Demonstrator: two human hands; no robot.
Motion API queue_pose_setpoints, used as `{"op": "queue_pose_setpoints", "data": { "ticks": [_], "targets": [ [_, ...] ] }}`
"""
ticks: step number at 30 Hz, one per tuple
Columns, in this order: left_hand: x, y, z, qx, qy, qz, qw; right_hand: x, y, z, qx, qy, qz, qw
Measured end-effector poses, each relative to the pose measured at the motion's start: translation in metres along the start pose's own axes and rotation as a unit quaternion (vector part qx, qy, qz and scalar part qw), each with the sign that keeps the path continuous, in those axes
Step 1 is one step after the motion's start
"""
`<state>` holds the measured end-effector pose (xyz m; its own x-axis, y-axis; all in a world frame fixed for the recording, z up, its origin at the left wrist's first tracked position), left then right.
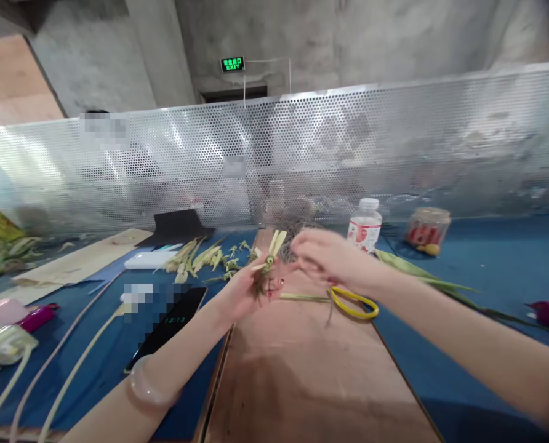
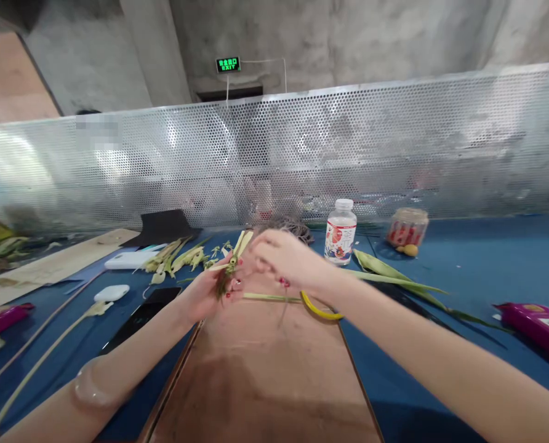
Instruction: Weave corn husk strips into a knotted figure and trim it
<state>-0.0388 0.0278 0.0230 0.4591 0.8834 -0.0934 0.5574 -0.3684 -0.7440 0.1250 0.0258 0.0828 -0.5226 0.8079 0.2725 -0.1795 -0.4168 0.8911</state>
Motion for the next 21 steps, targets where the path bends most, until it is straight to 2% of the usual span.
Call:
{"op": "queue_pose_setpoints", "data": {
  "ticks": [1, 3, 4, 7, 8, 9, 10, 11, 12, 13, 14, 15, 16, 17, 18, 20, 21],
  "targets": [
    [-0.001, 0.001, 0.001, -0.004, -0.005, 0.006, 1.0, -0.003, -0.008, -0.013, -0.052, -0.004, -0.001, 0.999],
    [-0.002, 0.003, 0.004, 0.005, -0.016, 0.017, 1.0, -0.011, -0.019, -0.037, -0.115, -0.004, 0.051, 0.992],
    [-0.002, 0.003, 0.006, 0.015, -0.017, 0.022, 0.999, -0.016, -0.024, -0.045, -0.149, -0.024, 0.072, 0.986],
    [0.0, 0.004, 0.009, 0.042, 0.005, 0.032, 0.999, -0.028, -0.029, -0.055, -0.199, -0.05, 0.099, 0.974],
    [0.001, 0.003, 0.009, 0.036, 0.015, 0.031, 0.999, -0.03, -0.029, -0.053, -0.204, -0.024, 0.105, 0.973],
    [0.001, 0.001, 0.008, 0.02, 0.025, 0.028, 0.999, -0.029, -0.029, -0.051, -0.202, 0.032, 0.102, 0.973],
    [0.001, -0.002, 0.007, -0.003, 0.036, 0.021, 0.999, -0.027, -0.03, -0.047, -0.193, 0.114, 0.099, 0.969],
    [0.0, -0.005, 0.005, -0.03, 0.048, 0.008, 0.998, -0.024, -0.034, -0.043, -0.165, 0.238, 0.067, 0.955],
    [-0.001, -0.009, 0.003, -0.056, 0.06, -0.003, 0.997, -0.02, -0.041, -0.037, -0.13, 0.363, 0.001, 0.923],
    [-0.003, -0.013, 0.001, -0.075, 0.074, -0.013, 0.994, -0.013, -0.048, -0.028, -0.089, 0.412, -0.055, 0.905],
    [-0.005, -0.016, 0.0, -0.088, 0.085, -0.02, 0.992, -0.001, -0.055, -0.016, -0.048, 0.378, -0.083, 0.921],
    [-0.006, -0.019, -0.002, -0.095, 0.096, -0.021, 0.991, 0.016, -0.062, -0.002, -0.003, 0.264, -0.077, 0.961],
    [-0.008, -0.02, -0.003, -0.098, 0.104, -0.019, 0.99, 0.031, -0.07, 0.011, 0.029, 0.17, -0.073, 0.982],
    [-0.01, -0.021, -0.003, -0.098, 0.109, -0.016, 0.989, 0.045, -0.078, 0.02, 0.056, 0.113, -0.062, 0.99],
    [-0.011, -0.022, -0.003, -0.097, 0.114, -0.01, 0.989, 0.058, -0.087, 0.026, 0.065, 0.104, -0.062, 0.991],
    [-0.013, -0.021, -0.003, -0.088, 0.127, 0.008, 0.988, 0.083, -0.101, 0.033, 0.034, 0.149, -0.087, 0.984],
    [-0.014, -0.021, -0.002, -0.082, 0.136, 0.019, 0.987, 0.097, -0.106, 0.038, -0.005, 0.153, -0.105, 0.983]
  ]
}}
Point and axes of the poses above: each hand's wrist, its own x-axis towards the middle knuckle, its own z-axis out of the back of the hand, y = z × x, the point moved 3 cm from there along x, towards the middle knuckle, and after that the axes turned 2 degrees about -x, right-handed, at the moved point
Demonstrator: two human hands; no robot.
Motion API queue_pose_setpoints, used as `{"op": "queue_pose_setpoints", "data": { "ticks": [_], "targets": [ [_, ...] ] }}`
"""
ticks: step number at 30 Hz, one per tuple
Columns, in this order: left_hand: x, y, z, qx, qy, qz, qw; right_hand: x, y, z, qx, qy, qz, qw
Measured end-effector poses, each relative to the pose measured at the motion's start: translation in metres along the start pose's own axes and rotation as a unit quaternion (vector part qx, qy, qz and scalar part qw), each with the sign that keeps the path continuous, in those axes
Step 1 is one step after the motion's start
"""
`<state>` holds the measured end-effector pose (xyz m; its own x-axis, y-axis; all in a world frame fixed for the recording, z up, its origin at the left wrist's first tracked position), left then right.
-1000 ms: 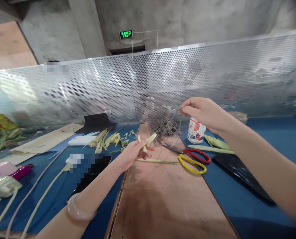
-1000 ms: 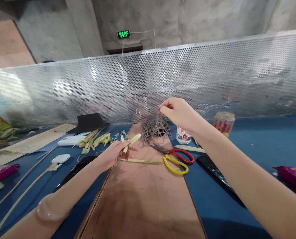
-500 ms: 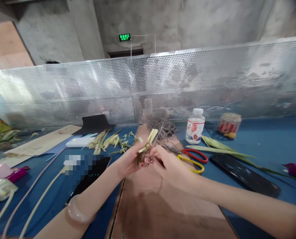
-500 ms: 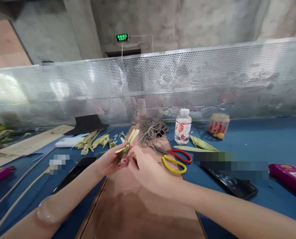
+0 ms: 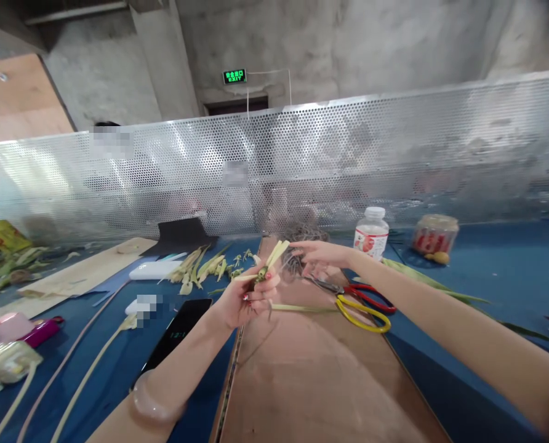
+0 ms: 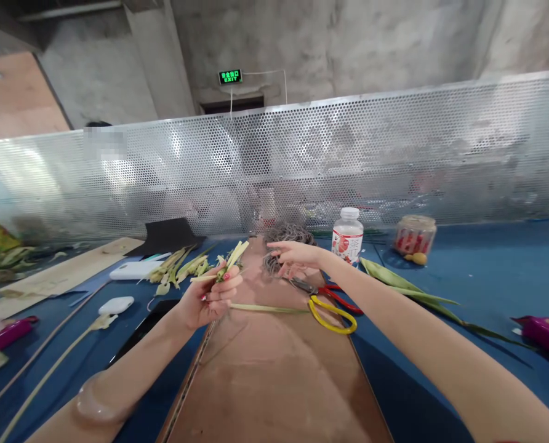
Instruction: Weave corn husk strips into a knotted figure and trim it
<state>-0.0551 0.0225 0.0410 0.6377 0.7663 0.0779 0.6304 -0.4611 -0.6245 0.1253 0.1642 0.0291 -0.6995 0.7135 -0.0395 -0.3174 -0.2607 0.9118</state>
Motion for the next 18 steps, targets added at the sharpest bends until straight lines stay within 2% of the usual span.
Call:
{"op": "queue_pose_setpoints", "data": {
  "ticks": [1, 2, 3, 4, 7, 9, 10, 11, 12, 14, 16, 18],
  "targets": [
    [-0.001, 0.0, 0.0, 0.007, 0.008, 0.011, 1.0, 0.011, 0.001, 0.014, -0.047, -0.04, -0.02, 0.998],
    [-0.002, 0.0, 0.001, 0.013, 0.016, 0.021, 1.0, 0.022, 0.006, 0.032, -0.104, -0.122, -0.03, 0.987],
    [-0.003, 0.0, 0.001, 0.019, 0.024, 0.027, 0.999, 0.03, 0.015, 0.052, -0.161, -0.225, -0.021, 0.961],
    [-0.005, 0.0, 0.0, 0.026, 0.031, 0.033, 0.999, 0.037, 0.025, 0.07, -0.184, -0.274, -0.01, 0.944],
    [-0.009, -0.002, -0.002, 0.039, 0.051, 0.05, 0.997, 0.054, 0.056, 0.115, -0.238, -0.351, 0.043, 0.904],
    [-0.009, -0.003, -0.002, 0.04, 0.059, 0.048, 0.996, 0.057, 0.07, 0.13, -0.338, -0.429, 0.094, 0.832],
    [-0.008, -0.003, -0.001, 0.039, 0.055, 0.044, 0.997, 0.059, 0.069, 0.132, -0.361, -0.433, 0.08, 0.822],
    [-0.006, -0.004, 0.0, 0.035, 0.045, 0.034, 0.998, 0.062, 0.063, 0.129, -0.384, -0.397, 0.032, 0.833],
    [-0.003, -0.005, 0.004, 0.032, 0.027, 0.026, 0.999, 0.066, 0.053, 0.122, -0.417, -0.32, -0.028, 0.85],
    [0.003, -0.006, 0.013, 0.023, -0.025, 0.002, 0.999, 0.066, 0.038, 0.106, -0.433, -0.26, -0.065, 0.861],
    [0.01, -0.005, 0.022, 0.013, -0.059, -0.004, 0.998, 0.06, 0.029, 0.091, -0.455, -0.238, -0.078, 0.855],
    [0.015, -0.002, 0.03, 0.022, -0.083, 0.012, 0.996, 0.044, 0.03, 0.081, -0.478, -0.256, -0.077, 0.836]
  ]
}}
Point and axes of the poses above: each hand's wrist, its own x-axis towards the middle knuckle, its own z-axis out of the back of the hand, y = z × x, the point moved 3 cm from there along x, towards the middle knuckle, and after that the axes turned 2 degrees about -x, right-handed, at the moved point
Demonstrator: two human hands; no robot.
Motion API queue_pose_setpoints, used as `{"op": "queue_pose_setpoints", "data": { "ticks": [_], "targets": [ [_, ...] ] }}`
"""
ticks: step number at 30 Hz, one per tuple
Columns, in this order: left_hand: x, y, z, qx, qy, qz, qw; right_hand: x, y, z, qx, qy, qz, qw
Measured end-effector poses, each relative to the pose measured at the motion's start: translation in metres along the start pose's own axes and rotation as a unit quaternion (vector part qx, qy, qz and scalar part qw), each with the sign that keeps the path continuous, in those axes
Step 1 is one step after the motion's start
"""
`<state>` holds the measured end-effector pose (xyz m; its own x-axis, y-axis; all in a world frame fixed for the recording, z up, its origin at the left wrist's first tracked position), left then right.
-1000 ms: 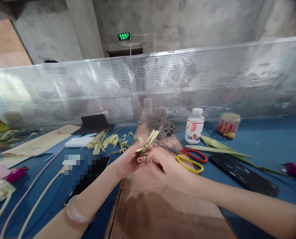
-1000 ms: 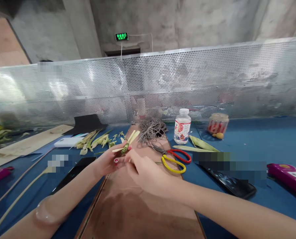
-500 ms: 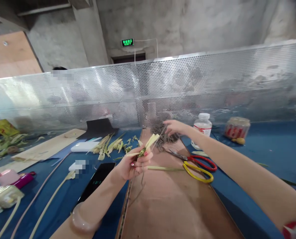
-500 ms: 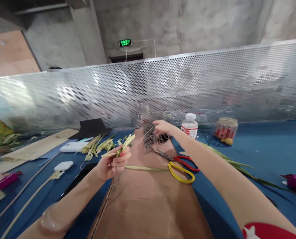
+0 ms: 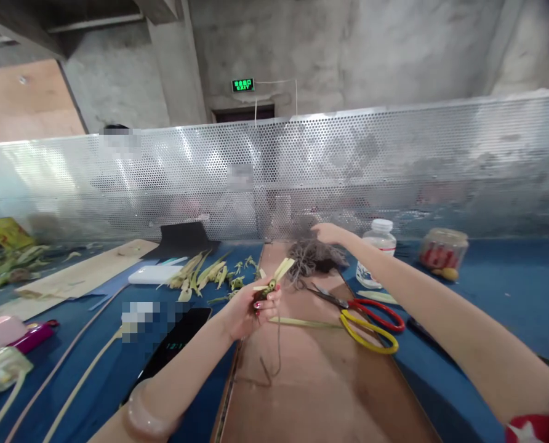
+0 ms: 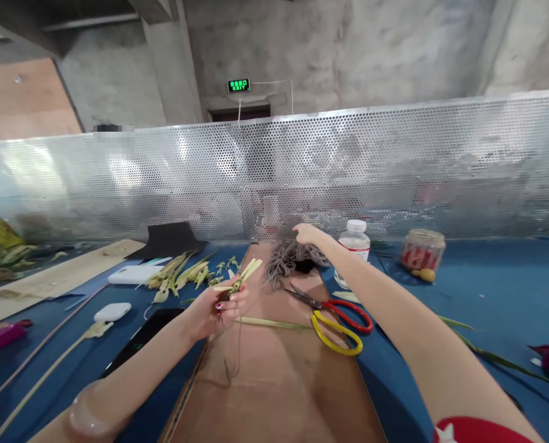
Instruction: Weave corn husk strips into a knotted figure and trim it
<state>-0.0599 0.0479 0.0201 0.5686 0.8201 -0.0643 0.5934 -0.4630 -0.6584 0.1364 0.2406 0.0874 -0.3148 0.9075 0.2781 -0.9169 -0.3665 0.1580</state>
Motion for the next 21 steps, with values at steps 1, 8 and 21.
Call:
{"op": "queue_pose_setpoints", "data": {
  "ticks": [1, 8, 21],
  "targets": [
    [0.002, 0.002, 0.002, 0.003, -0.009, 0.002, 1.0, -0.012, -0.001, 0.004, -0.015, -0.022, -0.008, 1.0],
    [0.003, 0.018, 0.002, 0.095, -0.028, 0.052, 0.994, -0.146, -0.021, -0.013, -0.099, 0.175, 0.076, 0.977],
    [0.002, 0.0, 0.003, 0.109, -0.113, -0.163, 0.974, -0.177, -0.031, -0.032, -0.032, 0.183, 0.004, 0.983]
  ]
}}
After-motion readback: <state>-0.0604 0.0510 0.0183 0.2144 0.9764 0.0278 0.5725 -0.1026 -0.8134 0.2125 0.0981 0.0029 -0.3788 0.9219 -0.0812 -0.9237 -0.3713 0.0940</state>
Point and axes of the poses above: each hand's wrist, its own x-axis towards the middle knuckle, its own z-axis out of the back of the hand, y = z × x, the point moved 3 cm from there along x, towards the middle knuckle, and after that the axes turned 2 degrees about -x, right-handed, at the moved point
